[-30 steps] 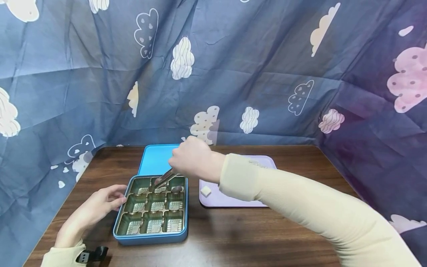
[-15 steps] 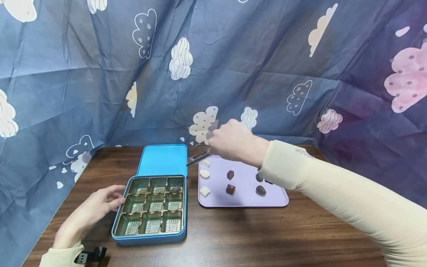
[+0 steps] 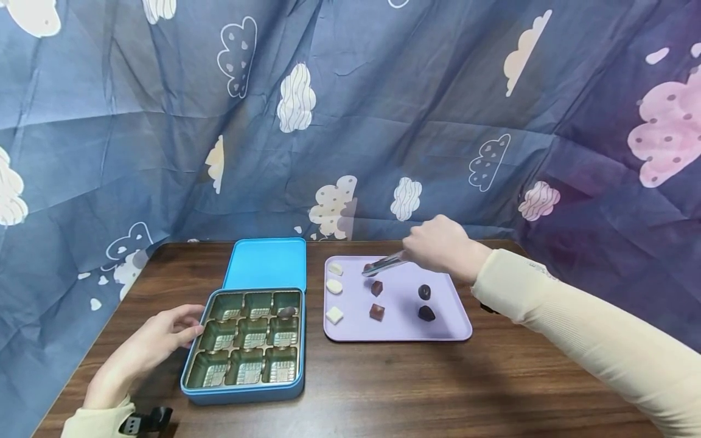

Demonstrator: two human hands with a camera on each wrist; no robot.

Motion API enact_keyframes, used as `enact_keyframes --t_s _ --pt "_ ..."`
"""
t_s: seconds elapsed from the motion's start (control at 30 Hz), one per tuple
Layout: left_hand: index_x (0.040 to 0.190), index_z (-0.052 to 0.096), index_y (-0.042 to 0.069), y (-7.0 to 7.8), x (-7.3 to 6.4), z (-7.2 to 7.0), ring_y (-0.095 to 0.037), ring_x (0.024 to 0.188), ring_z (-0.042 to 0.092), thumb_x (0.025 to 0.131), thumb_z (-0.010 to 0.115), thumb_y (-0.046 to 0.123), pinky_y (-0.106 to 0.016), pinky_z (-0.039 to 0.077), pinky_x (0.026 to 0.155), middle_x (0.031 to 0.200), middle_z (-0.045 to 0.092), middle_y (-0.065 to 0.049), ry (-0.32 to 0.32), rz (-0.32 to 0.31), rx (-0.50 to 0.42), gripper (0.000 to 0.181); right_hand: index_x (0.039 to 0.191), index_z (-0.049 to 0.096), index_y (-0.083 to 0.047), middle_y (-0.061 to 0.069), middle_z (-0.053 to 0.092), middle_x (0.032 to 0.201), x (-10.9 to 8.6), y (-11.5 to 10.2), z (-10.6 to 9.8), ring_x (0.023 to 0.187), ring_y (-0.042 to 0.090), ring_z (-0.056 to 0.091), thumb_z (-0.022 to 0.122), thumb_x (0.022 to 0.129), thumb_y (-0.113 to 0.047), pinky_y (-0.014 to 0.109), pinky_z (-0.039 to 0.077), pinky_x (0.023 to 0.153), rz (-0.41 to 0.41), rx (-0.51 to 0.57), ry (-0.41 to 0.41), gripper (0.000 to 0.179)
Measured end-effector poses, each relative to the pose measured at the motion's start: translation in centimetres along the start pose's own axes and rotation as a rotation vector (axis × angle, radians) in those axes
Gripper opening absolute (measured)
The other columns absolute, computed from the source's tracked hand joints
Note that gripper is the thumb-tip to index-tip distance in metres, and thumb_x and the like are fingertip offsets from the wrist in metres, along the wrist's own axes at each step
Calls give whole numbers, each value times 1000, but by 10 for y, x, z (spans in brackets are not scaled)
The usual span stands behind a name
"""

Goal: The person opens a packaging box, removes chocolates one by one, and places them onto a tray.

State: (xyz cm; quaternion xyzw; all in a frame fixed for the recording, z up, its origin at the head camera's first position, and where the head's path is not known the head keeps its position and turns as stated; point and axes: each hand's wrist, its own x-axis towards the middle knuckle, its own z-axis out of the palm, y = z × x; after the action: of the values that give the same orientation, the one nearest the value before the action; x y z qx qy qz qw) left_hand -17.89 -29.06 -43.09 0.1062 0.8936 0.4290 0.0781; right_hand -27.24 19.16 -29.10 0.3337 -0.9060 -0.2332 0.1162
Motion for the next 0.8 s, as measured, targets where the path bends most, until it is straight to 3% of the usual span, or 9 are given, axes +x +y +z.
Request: enact_keyframes --t_s 0.4,0.8 --pt "132 47 -13 -4 0 0 -22 84 67 97 60 7 -29 57 69 105 65 -17 3 13 3 42 59 56 -18 0 53 54 -8 15 46 44 19 49 68 91 -38 43 47 39 39 6 55 40" --pt "133 45 -13 -2 2 -1 -22 82 67 98 59 8 -34 58 70 108 65 -19 -5 -5 4 44 61 59 -17 2 56 57 -6 18 58 48 22 54 67 92 -37 44 49 41 59 12 33 38"
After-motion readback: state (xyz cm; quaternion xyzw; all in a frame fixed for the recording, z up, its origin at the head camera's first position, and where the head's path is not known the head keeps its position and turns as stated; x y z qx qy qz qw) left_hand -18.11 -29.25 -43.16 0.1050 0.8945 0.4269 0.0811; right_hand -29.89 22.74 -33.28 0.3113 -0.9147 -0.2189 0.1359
